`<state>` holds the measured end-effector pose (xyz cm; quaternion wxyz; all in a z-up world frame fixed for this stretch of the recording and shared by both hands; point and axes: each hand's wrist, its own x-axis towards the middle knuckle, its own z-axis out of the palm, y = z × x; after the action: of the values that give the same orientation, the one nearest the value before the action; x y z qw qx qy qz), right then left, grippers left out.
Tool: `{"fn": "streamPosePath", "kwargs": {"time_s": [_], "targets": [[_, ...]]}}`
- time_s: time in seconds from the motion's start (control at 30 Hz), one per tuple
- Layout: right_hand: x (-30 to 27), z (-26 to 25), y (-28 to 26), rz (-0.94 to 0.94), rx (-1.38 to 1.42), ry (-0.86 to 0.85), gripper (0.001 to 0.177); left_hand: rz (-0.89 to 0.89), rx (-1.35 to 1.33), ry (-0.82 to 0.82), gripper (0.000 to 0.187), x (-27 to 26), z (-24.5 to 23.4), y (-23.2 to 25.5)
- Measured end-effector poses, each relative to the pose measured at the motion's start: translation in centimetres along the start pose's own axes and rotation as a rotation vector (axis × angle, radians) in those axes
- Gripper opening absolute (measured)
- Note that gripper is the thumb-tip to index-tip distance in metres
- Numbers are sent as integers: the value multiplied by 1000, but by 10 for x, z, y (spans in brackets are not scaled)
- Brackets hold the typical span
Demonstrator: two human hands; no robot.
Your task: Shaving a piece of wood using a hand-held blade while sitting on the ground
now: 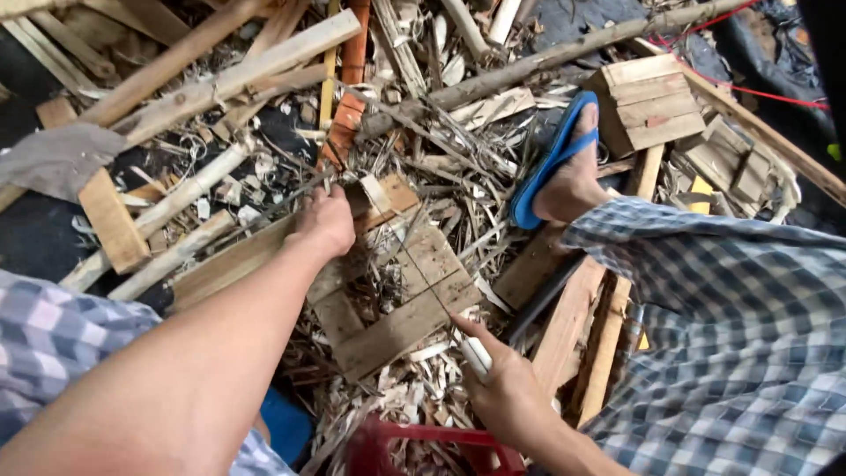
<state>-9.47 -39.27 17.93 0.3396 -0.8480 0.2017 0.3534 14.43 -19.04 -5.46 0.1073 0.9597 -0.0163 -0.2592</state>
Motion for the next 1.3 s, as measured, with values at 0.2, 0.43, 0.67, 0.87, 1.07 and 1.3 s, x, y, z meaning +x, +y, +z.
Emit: {"fn": "streamPosePath", "kwargs": {"time_s": [0.2, 0.43, 0.67, 0.87, 1.07, 1.3], "targets": [[56, 15, -30, -195, 69, 128, 57, -19, -22, 32, 87, 29, 27, -13], [9, 1, -35, -88, 81, 125, 63, -29, -25, -9, 86, 3, 0, -3], [77, 10, -29, -166, -13, 150, 59, -27, -62, 28, 91, -3, -1, 9], [48, 9, -53, -116, 44, 146, 58, -220, -521, 93, 58, -30, -21, 12], [19, 3, 17, -224, -42, 41, 58, -20, 19, -58, 79, -62, -59, 33], [97, 7, -57, -65, 50, -33, 73, -15, 32, -25, 67, -52, -49, 23]]}}
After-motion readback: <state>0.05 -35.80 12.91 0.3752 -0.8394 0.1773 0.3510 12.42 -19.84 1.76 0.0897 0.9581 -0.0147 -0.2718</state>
